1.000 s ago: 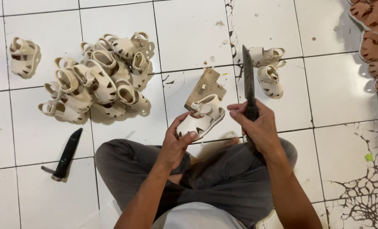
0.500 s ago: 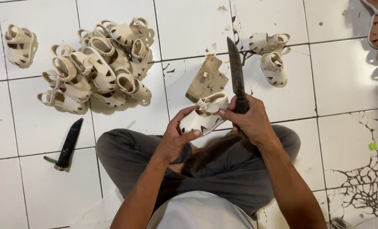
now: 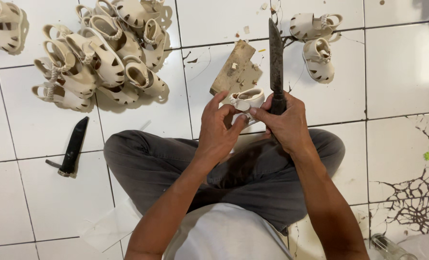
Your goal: The person sits on a tiled floor and repeatedly trims the soles of white sandals using a knife and a wooden block. They pick up each sandal, place it on the block, shave off excess material, and set the sandal aside. The process is repeated for multiple sandals.
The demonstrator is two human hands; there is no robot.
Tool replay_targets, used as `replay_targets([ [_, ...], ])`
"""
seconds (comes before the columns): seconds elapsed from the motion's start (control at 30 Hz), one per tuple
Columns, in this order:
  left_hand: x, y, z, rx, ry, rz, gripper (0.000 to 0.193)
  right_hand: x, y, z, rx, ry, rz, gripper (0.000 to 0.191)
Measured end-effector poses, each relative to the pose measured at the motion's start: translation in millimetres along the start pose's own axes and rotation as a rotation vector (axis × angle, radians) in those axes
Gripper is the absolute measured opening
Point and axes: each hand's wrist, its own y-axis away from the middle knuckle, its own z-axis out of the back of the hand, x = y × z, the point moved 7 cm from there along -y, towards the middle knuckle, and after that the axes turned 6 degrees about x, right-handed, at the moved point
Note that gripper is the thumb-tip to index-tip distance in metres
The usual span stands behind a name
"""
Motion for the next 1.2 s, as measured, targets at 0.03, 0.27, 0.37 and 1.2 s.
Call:
replay_targets([
  [0.03,1.7,-2.2,-2.5,0.009,0.011,0.009,0.027,-0.8,-0.2,0.3,0.004,0.001,0.007,0.026],
  [0.27,11.5,-8.2,-13.2,0.046,0.079,0.078,0.022,-11.3,-4.3,4.2,0.001,0.038,-0.008,0.026],
  [0.37,14.1,-9.3,-14.1,0.062,0.065,0.097,0.022,-15.5,-4.8,4.1,-0.006,0.014,-0.03,0.027],
  [1.2,103.2,-80.3,-16.6,-0.168,0.127,-0.035,0.009,-116.5,-91.2,-5.3,0.189,0.288,-0.221,0.048],
])
